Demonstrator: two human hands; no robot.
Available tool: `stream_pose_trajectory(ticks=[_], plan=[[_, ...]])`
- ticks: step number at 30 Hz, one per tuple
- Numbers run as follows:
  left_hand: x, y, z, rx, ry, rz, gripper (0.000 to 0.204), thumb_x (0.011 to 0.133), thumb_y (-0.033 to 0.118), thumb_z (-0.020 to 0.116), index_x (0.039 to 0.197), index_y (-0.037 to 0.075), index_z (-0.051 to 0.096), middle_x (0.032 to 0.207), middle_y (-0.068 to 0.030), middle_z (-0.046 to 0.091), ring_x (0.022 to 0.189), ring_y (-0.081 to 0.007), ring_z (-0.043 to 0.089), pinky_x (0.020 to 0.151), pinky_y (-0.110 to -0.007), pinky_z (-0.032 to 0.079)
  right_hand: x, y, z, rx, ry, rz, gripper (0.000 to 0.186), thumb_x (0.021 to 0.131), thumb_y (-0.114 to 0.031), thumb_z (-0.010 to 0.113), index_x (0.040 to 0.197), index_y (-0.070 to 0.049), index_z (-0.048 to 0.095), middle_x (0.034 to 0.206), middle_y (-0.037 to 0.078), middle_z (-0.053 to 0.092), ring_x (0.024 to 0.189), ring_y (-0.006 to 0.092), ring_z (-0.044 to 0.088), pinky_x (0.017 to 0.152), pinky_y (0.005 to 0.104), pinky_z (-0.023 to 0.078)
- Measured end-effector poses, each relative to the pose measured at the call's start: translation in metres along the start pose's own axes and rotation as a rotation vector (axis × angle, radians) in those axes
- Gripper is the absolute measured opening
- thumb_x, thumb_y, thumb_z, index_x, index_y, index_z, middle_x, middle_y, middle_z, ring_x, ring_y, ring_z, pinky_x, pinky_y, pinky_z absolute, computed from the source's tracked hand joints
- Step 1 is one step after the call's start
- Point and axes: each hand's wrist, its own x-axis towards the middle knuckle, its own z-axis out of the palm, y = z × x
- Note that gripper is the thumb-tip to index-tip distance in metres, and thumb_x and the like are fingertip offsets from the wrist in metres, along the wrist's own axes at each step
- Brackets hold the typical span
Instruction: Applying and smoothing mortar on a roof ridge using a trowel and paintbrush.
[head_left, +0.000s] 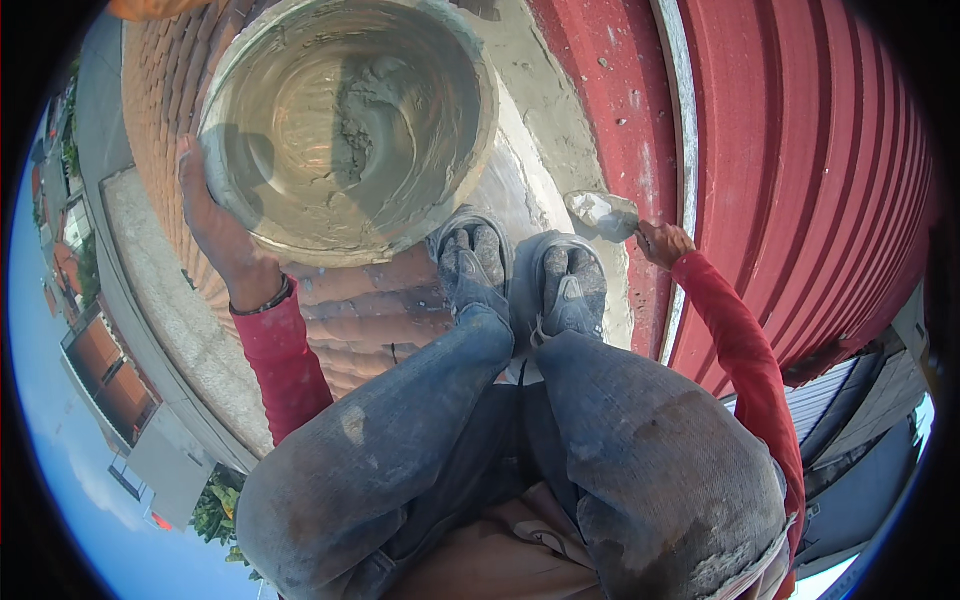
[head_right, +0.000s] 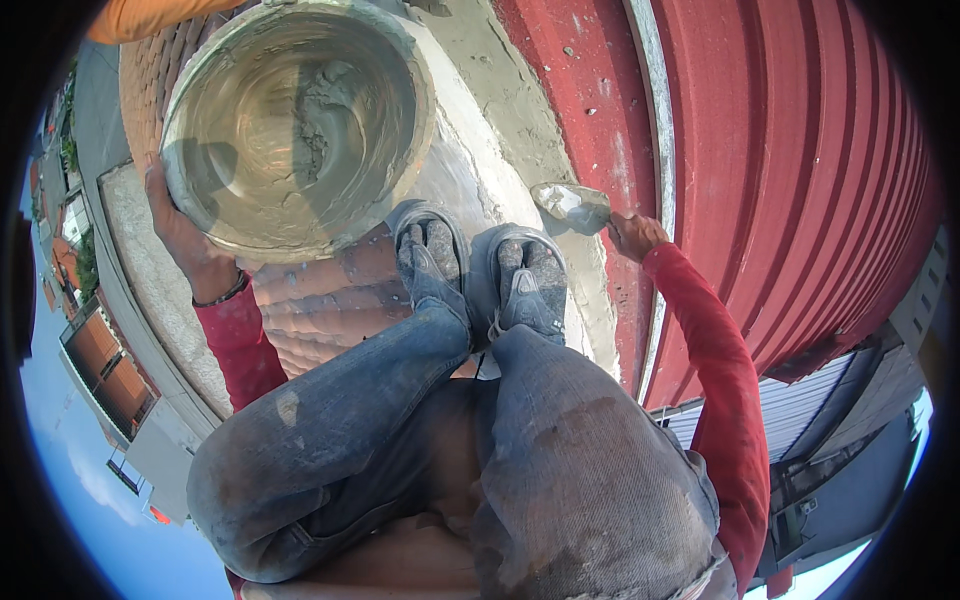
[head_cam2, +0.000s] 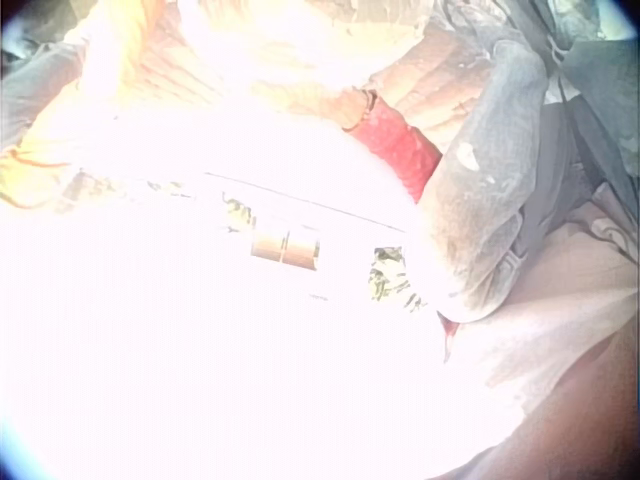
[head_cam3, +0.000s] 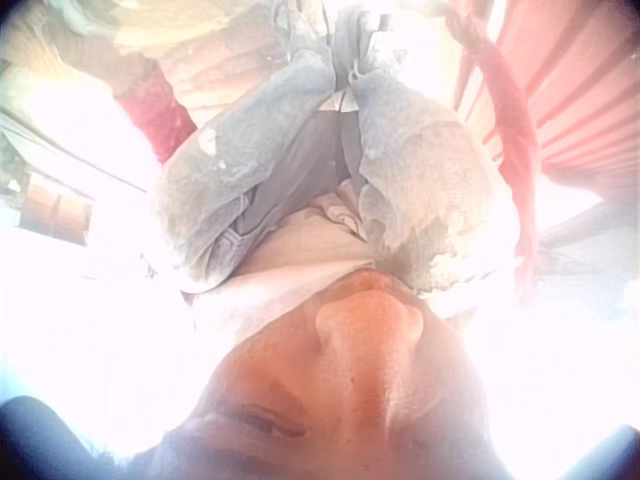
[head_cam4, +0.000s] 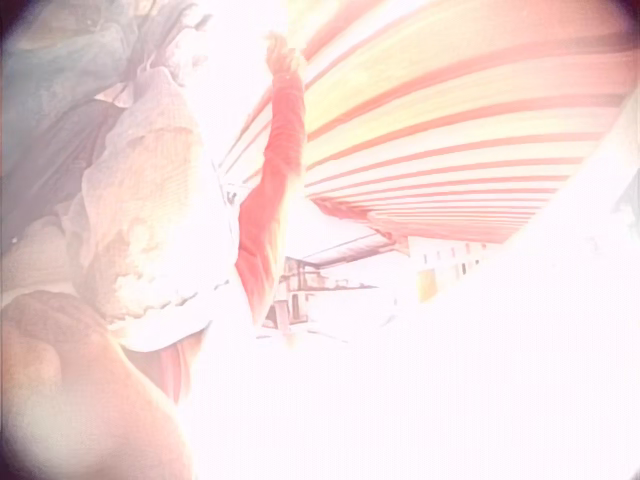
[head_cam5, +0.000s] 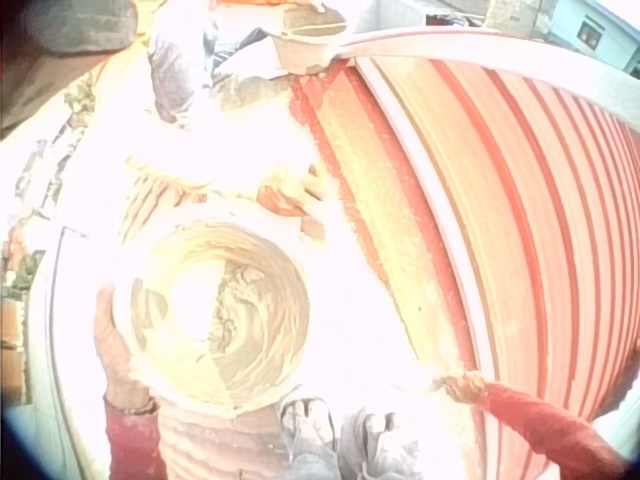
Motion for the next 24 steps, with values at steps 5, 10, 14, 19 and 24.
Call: stream_pose_trajectory(ticks=[5,10,14,19,24], plan=[[-0.005,0.004,0.006,-0.048,-0.018,0.009,0.031,0.106,0.027,0.043,0.121,0.004,0.055,0.115,-0.0065,0.059,0.106,-0.0136,0.058,0.091,-0.031,0.048,-0.017,-0.007,0.005,0.066,0.074,0.132,0.021,0.096,-0.031,0.056,0.098,-0.010,0.061,0.070,0.020,0.066,0.066,0.0409,0.066,0.059,0.0528,0.052],[-0.002,0.002,0.008,-0.037,-0.075,-0.001,0.031,0.106,0.027,0.041,0.122,0.005,0.055,0.114,-0.0060,0.059,0.106,-0.0139,0.058,0.092,-0.031,0.047,0.048,-0.029,0.029,0.185,0.237,0.232,0.026,0.097,-0.038,0.052,0.105,-0.014,0.059,0.073,0.023,0.067,0.072,0.0444,0.067,0.066,0.0561,0.052],[-0.002,0.002,0.007,0.079,-0.018,0.020,0.034,0.106,0.030,0.040,0.121,0.003,0.055,0.114,-0.0071,0.060,0.104,-0.0146,0.058,0.091,-0.031,0.048,0.032,-0.008,0.045,0.125,0.183,0.319,0.028,0.097,-0.039,0.053,0.108,-0.015,0.060,0.074,0.024,0.066,0.072,0.0461,0.066,0.063,0.0581,0.051],[-0.011,0.009,0.018,-0.029,-0.006,-0.033,0.036,0.106,0.032,0.040,0.120,0.002,0.056,0.113,-0.0079,0.061,0.103,-0.0150,0.059,0.090,-0.031,0.048,-0.025,0.009,0.038,0.016,0.073,0.379,0.026,0.096,-0.037,0.054,0.113,-0.018,0.059,0.082,0.021,0.069,0.074,0.0411,0.068,0.063,0.0551,0.053],[-0.001,0.005,0.011,-0.012,-0.015,-0.025,0.034,0.106,0.031,0.041,0.117,0.003,0.057,0.111,-0.0074,0.061,0.101,-0.0148,0.059,0.089,-0.031,0.048,0.029,0.029,0.000,-0.314,0.309,-0.037,0.024,0.093,-0.036,0.061,0.107,-0.017,0.062,0.085,0.007,0.063,0.082,0.0280,0.067,0.067,0.0437,0.056]])
